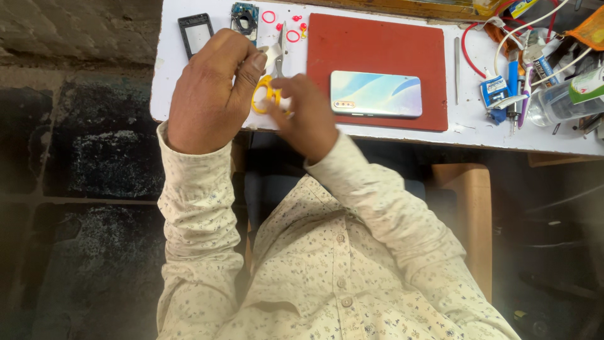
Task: The person applies glue from a tube along the edge of a phone back cover, cuts a small piece of material with scissors, presses the cover onto the phone body, and runs a metal rod along the seam while pressing the cover down with both hands.
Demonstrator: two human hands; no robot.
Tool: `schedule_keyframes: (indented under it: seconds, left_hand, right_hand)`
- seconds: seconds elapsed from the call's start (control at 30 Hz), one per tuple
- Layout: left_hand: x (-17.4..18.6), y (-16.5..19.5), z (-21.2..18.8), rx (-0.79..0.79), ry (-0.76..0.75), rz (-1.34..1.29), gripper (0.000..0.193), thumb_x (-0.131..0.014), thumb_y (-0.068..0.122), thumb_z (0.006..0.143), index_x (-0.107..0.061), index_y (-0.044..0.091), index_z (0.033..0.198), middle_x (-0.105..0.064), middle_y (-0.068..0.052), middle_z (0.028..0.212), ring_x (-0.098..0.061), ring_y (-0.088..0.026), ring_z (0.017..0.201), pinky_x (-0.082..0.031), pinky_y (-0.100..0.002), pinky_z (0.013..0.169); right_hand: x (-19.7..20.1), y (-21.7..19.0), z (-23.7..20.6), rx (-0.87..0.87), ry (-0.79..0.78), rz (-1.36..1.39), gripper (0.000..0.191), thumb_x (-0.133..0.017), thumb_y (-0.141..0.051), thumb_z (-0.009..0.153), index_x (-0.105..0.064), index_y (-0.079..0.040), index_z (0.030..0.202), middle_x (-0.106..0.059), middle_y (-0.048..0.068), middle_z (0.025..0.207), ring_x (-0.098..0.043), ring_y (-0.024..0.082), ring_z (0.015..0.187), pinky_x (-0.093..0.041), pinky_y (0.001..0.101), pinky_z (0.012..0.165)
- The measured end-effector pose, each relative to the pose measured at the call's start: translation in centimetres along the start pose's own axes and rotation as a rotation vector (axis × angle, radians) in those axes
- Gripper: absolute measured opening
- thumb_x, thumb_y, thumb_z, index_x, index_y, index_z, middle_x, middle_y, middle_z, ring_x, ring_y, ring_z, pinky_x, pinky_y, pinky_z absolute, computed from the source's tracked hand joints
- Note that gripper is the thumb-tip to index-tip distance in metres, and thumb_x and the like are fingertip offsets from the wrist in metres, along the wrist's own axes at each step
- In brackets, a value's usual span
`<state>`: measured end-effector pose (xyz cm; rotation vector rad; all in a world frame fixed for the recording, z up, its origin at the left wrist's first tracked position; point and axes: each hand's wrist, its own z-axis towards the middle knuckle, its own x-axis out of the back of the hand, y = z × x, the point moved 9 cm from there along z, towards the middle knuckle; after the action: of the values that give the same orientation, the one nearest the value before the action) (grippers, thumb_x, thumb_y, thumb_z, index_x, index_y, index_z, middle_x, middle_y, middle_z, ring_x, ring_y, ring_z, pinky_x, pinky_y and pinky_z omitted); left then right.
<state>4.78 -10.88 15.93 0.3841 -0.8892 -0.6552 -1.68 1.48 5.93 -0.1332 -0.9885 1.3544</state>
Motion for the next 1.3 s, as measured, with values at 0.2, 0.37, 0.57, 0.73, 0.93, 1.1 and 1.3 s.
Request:
schedule_keyframes:
  seconds: [0.2, 0.37, 0.57, 0.73, 0.93, 1.1, 1.3]
  left_hand:
    - [-0.4, 0.0, 0.3, 0.038, -0.029, -0.122, 0.023, -0.058, 0.020, 0.114, -0.062, 0.000, 0.103, -0.062, -0.009, 0.095, -0.061, -0.025, 0.076, -0.047, -0.037, 0.067]
    - [-0.7, 0.1, 0.4, 0.004, -0.008, -0.065, 0.024, -0.061, 0.021, 0.113, -0.063, 0.000, 0.102, -0.063, -0.009, 0.096, -0.061, -0.026, 0.077, -0.047, -0.038, 0.067]
    - [-0.9, 0.2, 0.4, -0.001, -0.008, -0.051, 0.025, -0.062, 0.022, 0.113, -0.063, 0.000, 0.102, -0.063, -0.010, 0.096, -0.061, -0.026, 0.078, -0.047, -0.038, 0.068]
    - [-1.0, 0.1, 0.3, 0.006, -0.016, -0.049, 0.025, -0.061, 0.021, 0.113, -0.062, 0.000, 0.100, -0.063, -0.010, 0.095, -0.061, -0.025, 0.077, -0.047, -0.037, 0.067]
    - [-1.1, -0.8, 0.5, 0.004, 0.000, -0.105, 0.028, -0.063, 0.020, 0.115, -0.060, -0.003, 0.097, -0.059, -0.010, 0.090, -0.053, -0.021, 0.071, -0.043, -0.034, 0.065]
    - [-1.6, -2.4, 1.0, 0.023, -0.001, -0.416, 0.024, -0.058, 0.017, 0.117, -0.065, -0.004, 0.107, -0.064, -0.005, 0.091, -0.056, -0.012, 0.077, -0.047, -0.028, 0.070]
    - [-2.2, -3.1, 1.2, 0.025, 0.023, -0.550, 0.024, -0.057, 0.019, 0.118, -0.066, -0.003, 0.113, -0.068, -0.005, 0.103, -0.064, -0.011, 0.088, -0.057, -0.026, 0.085]
  right_hand:
    - [-3.4, -1.5, -0.4, -0.019, -0.110, -0.402, 0.034, -0.078, -0.024, 0.085, -0.066, -0.007, 0.112, -0.053, 0.017, 0.103, -0.063, 0.036, 0.088, -0.053, 0.0468, 0.071]
    - [-3.3, 1.5, -0.2, -0.227, -0.158, -0.388, 0.032, -0.071, -0.032, 0.099, -0.056, -0.003, 0.105, -0.064, 0.017, 0.087, -0.067, 0.039, 0.071, -0.054, 0.0522, 0.061]
    - [-4.9, 4.7, 1.5, -0.302, -0.241, -0.446, 0.042, -0.072, -0.031, 0.086, -0.052, -0.001, 0.107, -0.071, 0.019, 0.075, -0.069, 0.042, 0.069, -0.054, 0.0560, 0.059]
    - [-4.5, 5.2, 2.5, -0.229, -0.206, -0.402, 0.048, -0.076, -0.030, 0.079, -0.054, 0.002, 0.106, -0.071, 0.020, 0.076, -0.069, 0.041, 0.068, -0.055, 0.0542, 0.060]
    - [-0.3, 8.0, 1.0, -0.559, -0.114, 0.189, 0.057, -0.081, -0.017, 0.079, -0.058, 0.005, 0.127, -0.075, 0.015, 0.076, -0.067, 0.018, 0.056, -0.053, 0.0308, 0.050]
    - [2.7, 8.8, -0.3, -0.648, -0.078, 0.690, 0.051, -0.076, -0.005, 0.090, -0.058, 0.008, 0.135, -0.075, 0.011, 0.096, -0.067, 0.012, 0.063, -0.049, 0.0211, 0.050]
    - [4.3, 8.4, -2.7, -0.711, -0.075, 1.098, 0.038, -0.074, -0.010, 0.096, -0.061, 0.004, 0.129, -0.071, 0.009, 0.100, -0.067, 0.014, 0.066, -0.054, 0.0239, 0.053]
